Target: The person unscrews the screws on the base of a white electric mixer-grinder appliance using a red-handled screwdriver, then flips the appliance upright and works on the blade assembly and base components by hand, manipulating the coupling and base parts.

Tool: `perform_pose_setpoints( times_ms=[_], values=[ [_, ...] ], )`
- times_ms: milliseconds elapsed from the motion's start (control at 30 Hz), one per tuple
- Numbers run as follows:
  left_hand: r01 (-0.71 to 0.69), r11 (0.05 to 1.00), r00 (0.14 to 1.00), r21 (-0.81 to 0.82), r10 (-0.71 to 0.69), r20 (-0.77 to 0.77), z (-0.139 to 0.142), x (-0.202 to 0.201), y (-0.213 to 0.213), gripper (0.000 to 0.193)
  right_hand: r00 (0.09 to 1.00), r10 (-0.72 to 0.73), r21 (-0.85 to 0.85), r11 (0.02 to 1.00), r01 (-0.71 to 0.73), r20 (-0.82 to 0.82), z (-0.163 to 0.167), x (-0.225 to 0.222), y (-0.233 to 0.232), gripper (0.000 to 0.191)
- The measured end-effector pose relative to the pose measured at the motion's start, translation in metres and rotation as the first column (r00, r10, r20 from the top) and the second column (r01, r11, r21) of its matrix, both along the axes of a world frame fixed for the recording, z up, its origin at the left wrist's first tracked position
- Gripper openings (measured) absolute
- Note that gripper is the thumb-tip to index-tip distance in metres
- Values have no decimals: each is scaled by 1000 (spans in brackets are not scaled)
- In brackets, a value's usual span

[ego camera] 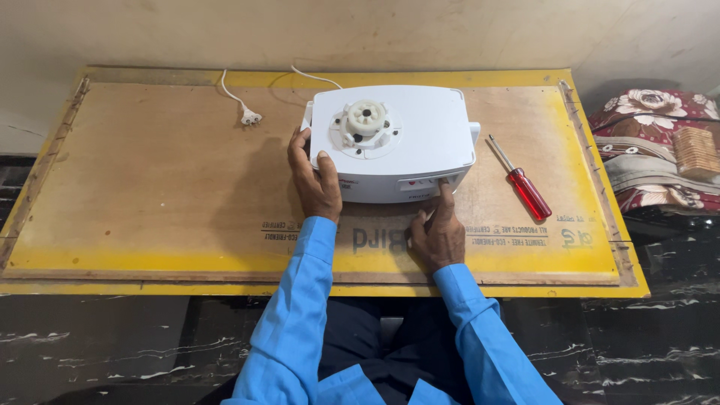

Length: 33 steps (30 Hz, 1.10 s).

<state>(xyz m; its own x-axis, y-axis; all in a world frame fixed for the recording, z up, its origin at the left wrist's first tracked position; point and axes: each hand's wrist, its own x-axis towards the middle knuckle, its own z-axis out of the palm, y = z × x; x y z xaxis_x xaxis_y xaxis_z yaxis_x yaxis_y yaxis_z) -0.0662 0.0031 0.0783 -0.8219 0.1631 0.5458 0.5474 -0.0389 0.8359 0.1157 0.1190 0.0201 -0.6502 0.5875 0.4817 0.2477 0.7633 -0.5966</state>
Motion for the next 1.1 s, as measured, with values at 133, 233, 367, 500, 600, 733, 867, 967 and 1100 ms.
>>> perform_pose_setpoints(
  times_ms=[133, 233, 367, 500, 600, 733, 867, 967, 1100],
  values=[
    [-2, 1000, 1000, -17, 2, -4, -1, -1, 0, 51, 999, -31, -28, 999, 32, 36, -1, 1, 2, 83],
    [-2, 1000, 1000, -19, 2, -12, -2, -1, 0, 52, 1000, -11, -25, 1000, 11, -4, -2, 1, 4, 77],
    [1, 1000, 1000, -20, -1, 2, -2, -1, -1, 51, 993, 85, 22, 996, -83, -79, -4, 6, 0, 62],
    [-3, 1000, 1000, -25, 4, 11, -2, -1, 0, 51, 996, 82, 14, 997, -82, -32, -6, 7, -3, 48],
    [-7, 1000, 1000, -21, 7, 2, -2, 0, 0, 51, 993, 115, 42, 992, -115, -7, -7, 6, -2, 50],
    [-23, 999, 1000, -33, 23, -7, -2, 0, 0, 51, 984, 180, 143, 974, -176, -14, -6, 4, -2, 65],
    [-20, 999, 1000, -34, 19, -4, -1, 0, 0, 52, 977, 215, 157, 965, -211, -8, -4, 4, -2, 74],
    [-7, 1000, 1000, -20, 7, 8, 0, 0, 0, 53, 976, 215, 140, 966, -215, 14, -2, 4, -2, 81],
    [-13, 999, 1000, -29, 13, -1, 1, 0, 0, 53, 979, 193, 179, 963, -202, 68, 1, 2, -2, 87]
  ],
)
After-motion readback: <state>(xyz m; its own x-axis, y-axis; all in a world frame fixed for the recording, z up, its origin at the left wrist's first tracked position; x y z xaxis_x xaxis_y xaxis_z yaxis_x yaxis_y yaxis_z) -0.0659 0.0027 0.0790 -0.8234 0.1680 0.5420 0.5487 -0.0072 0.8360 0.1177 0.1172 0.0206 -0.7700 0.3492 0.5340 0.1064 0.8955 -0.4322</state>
